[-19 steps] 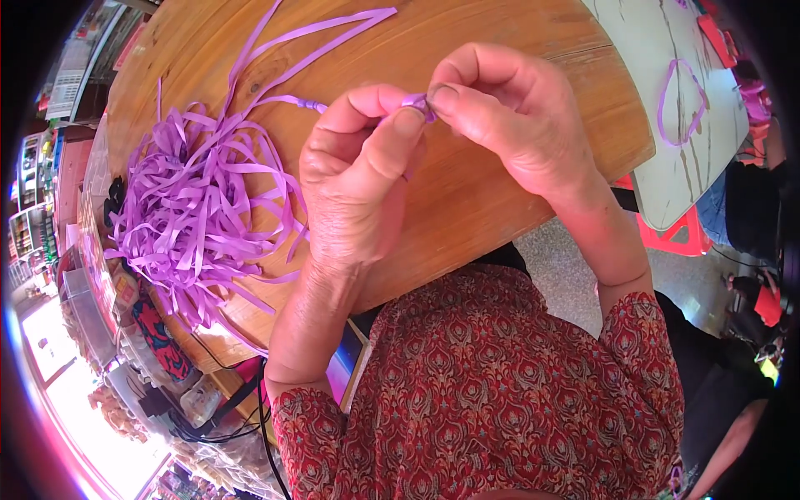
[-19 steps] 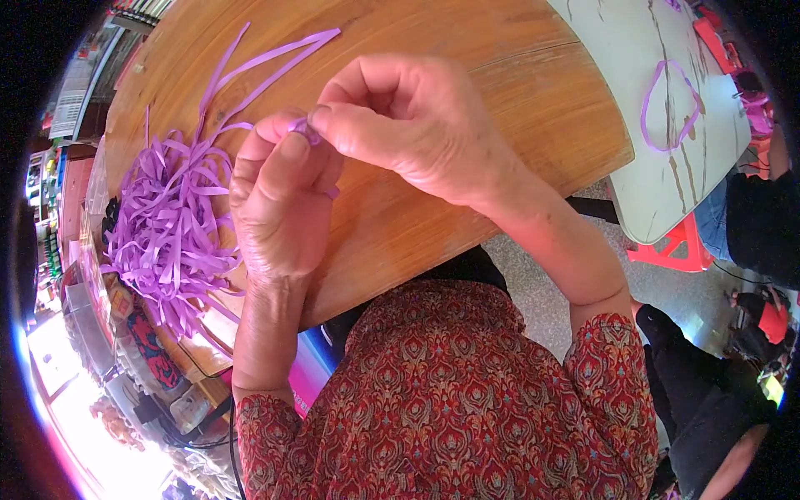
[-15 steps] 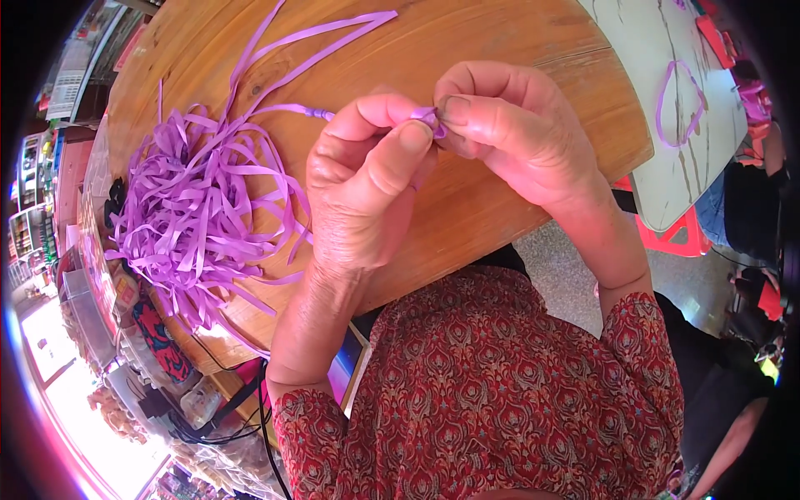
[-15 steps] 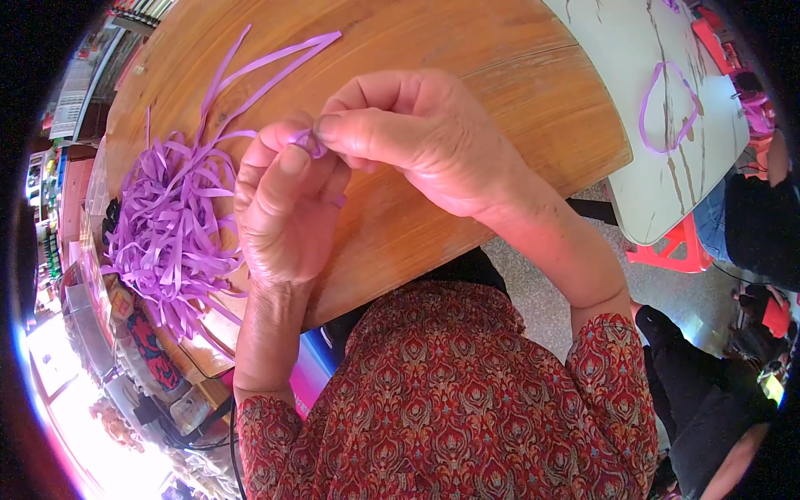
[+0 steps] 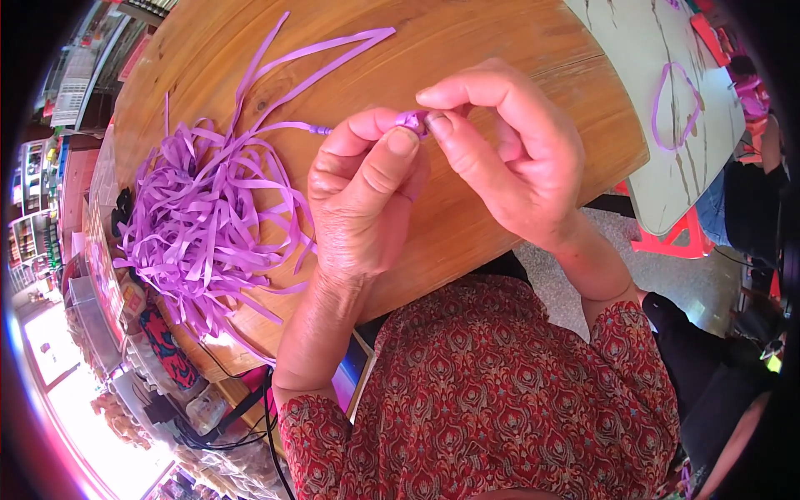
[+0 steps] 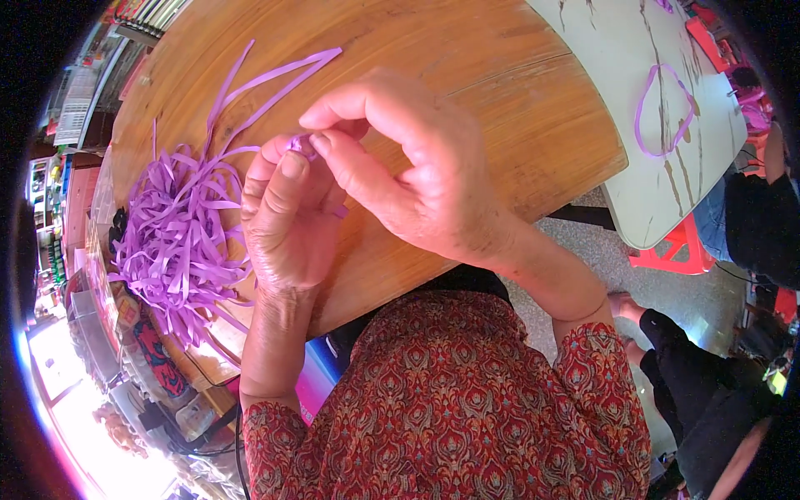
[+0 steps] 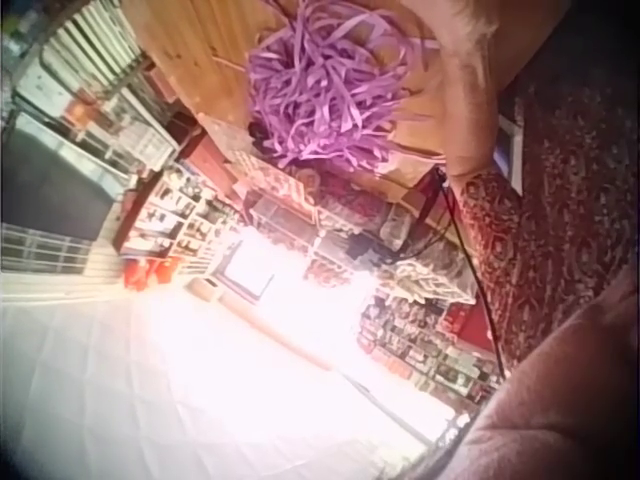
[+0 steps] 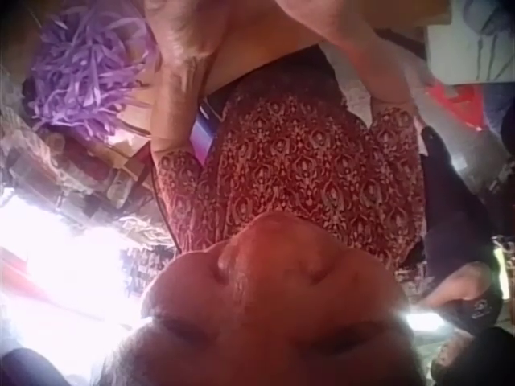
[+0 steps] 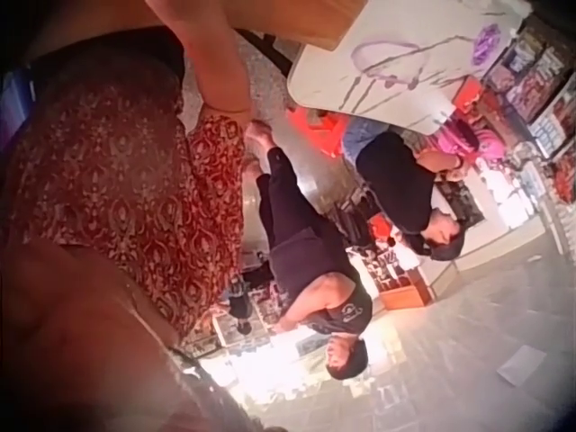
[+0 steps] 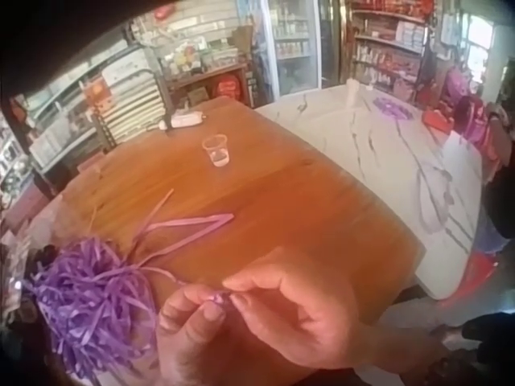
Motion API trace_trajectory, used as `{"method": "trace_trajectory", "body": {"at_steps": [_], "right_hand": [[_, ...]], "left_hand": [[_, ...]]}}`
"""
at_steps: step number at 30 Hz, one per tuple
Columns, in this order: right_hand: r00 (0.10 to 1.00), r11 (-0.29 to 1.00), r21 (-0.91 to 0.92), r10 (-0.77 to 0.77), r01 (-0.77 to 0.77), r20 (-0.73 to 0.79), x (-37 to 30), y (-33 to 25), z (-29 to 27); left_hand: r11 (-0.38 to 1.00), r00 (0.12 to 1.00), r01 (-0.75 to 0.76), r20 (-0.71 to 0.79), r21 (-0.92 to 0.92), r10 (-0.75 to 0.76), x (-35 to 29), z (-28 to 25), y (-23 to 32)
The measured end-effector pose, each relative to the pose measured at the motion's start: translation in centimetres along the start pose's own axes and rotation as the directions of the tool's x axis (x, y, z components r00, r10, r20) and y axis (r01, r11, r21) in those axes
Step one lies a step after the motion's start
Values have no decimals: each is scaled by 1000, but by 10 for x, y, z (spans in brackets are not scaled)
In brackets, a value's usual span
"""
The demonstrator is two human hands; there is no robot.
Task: The person ties knots in purple ribbons by hand, taking them one at a time from a pile on a wooden table and setting them aside once finished.
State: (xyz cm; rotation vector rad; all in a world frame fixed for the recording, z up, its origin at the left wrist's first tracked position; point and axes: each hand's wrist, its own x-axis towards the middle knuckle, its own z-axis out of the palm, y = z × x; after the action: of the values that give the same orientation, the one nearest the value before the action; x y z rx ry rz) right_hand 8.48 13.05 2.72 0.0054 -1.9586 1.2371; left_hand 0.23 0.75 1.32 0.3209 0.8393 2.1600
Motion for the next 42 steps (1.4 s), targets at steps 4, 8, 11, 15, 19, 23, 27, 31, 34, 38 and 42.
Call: {"method": "trace_trajectory", "body": {"at_steps": [4, 8, 11, 15, 19, 23, 27, 31, 34, 38, 42], "right_hand": [[981, 981, -38, -186, 188, 46, 1, 9, -2], [987, 988, 22, -152, 151, 57, 2, 6, -6], [991, 991, 82, -112, 106, 76, 4, 4, -10], [992, 994, 71, -88, 81, 93, 5, 5, -11], [998, 994, 113, -15, 8, 59, 2, 10, -12], [986, 923, 349, 167, -161, 12, -4, 15, -9], [968, 891, 384, 246, -242, 42, -5, 14, -9], [951, 841, 455, 307, -291, 40, -7, 14, -10], [941, 830, 456, 333, -320, 56, -7, 13, -10], [913, 795, 475, 405, -376, 46, -6, 14, -12], [952, 870, 399, 306, -288, 19, -6, 14, -12]], "left_hand": [[995, 998, -40, 61, 91, 34, 1, -4, 3], [985, 997, -58, 60, 160, 49, 1, -3, 2], [961, 989, -134, 93, 242, 115, 0, -1, 1], [959, 987, -128, 124, 255, 99, 0, -6, 1], [952, 994, -82, 93, 296, 57, 0, 1, 1], [882, 994, -113, 57, 457, 98, 1, 5, 0], [915, 998, -61, 18, 398, 59, -4, 2, 3], [846, 995, -72, -24, 529, 100, -6, 8, 4], [847, 992, -88, -27, 524, 120, -7, 6, 2], [857, 988, -122, -25, 501, 155, -7, 3, 3], [861, 984, -125, -49, 493, 171, -7, 4, 1]]}}
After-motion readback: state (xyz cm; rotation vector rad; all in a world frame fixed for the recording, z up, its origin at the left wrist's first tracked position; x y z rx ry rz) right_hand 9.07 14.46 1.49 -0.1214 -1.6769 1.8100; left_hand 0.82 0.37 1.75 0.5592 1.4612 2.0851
